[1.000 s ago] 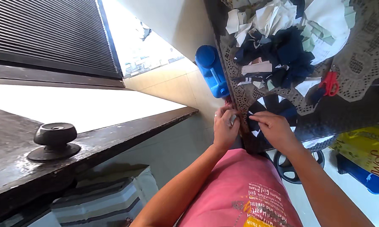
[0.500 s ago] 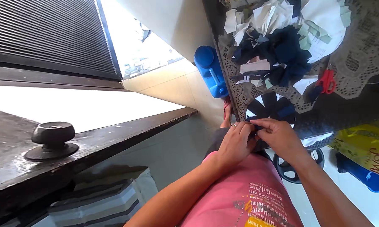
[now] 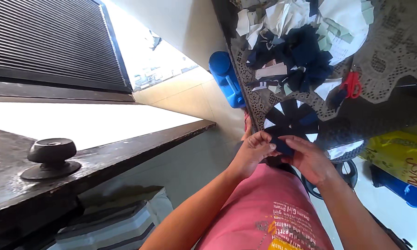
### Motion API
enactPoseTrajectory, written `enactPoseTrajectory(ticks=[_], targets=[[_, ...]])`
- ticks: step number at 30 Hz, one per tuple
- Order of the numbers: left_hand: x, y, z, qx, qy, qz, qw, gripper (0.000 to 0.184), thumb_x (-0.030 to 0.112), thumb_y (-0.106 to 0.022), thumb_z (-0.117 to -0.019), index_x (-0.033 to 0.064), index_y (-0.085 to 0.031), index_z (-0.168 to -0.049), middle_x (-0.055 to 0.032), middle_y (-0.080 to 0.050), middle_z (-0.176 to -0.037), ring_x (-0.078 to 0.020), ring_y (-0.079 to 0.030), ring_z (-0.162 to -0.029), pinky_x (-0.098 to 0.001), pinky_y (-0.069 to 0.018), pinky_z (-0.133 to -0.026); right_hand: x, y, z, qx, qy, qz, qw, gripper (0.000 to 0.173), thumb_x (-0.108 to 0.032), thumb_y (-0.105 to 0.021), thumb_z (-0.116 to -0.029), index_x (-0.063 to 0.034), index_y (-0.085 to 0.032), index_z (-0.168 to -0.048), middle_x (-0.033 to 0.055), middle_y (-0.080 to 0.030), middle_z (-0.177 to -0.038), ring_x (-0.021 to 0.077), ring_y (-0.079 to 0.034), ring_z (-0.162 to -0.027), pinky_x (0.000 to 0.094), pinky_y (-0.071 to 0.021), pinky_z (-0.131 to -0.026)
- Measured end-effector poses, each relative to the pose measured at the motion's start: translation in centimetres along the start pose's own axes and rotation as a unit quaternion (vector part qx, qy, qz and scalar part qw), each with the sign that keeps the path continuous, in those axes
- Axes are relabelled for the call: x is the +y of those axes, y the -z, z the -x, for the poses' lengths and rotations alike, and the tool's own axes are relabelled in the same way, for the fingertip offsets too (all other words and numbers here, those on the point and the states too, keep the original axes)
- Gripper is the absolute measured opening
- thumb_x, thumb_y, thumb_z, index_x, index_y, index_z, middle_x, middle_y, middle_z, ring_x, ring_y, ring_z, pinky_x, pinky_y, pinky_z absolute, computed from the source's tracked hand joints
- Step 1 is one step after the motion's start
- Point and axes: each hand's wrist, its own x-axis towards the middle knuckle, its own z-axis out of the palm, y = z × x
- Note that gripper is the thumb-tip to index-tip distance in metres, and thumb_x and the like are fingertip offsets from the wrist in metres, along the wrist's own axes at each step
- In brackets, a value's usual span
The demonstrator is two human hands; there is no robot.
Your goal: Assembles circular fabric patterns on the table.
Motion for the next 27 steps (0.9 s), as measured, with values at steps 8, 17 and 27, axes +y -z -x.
enactPoseTrajectory(ticks=[8,17,27], targets=[[-0.9,0.6,-0.7,0.104,0.004,-0.148,0.983,0.008,-0.006,-0.057,-0.0967,0.0000,-0.062,-0.095,-0.0039,-0.070,-0.086,-0.0106,-0.070,-0.080,-0.0272,-0.0601,-0.079,0.7,-0.3,-1.7,0.119,0.164,0.195,0.960,0.008,0.005,-0.065,-0.0932,-0.0018,-0.066,-0.097,0.0012,-0.068,-0.085,0.0046,-0.065,-0.074,0.0205,-0.0553,-0.068],[-1.2,1.5,-3.0,0.190,-0.021,-0.406,0.894,0.009,0.012,-0.069,-0.0955,0.0037,-0.071,-0.093,-0.0021,-0.070,-0.082,-0.0049,-0.065,-0.075,-0.0261,-0.0541,-0.074,0.9,0.3,-5.0,0.111,0.377,0.475,0.787,0.022,0.006,-0.060,-0.0956,-0.0015,-0.080,-0.099,0.0157,-0.074,-0.103,0.0249,-0.072,-0.097,0.0402,-0.0583,-0.085],[-0.2,0.9,-3.9,0.228,0.049,-0.494,0.837,0.019,0.022,-0.067,-0.0991,0.0057,-0.073,-0.092,-0.0047,-0.070,-0.079,-0.0154,-0.065,-0.075,-0.0412,-0.0529,-0.075,0.0,0.2,-7.3,0.073,0.380,0.555,0.736,0.025,0.006,-0.057,-0.0968,-0.0017,-0.079,-0.107,0.0166,-0.074,-0.109,0.0317,-0.072,-0.100,0.0502,-0.0583,-0.084]])
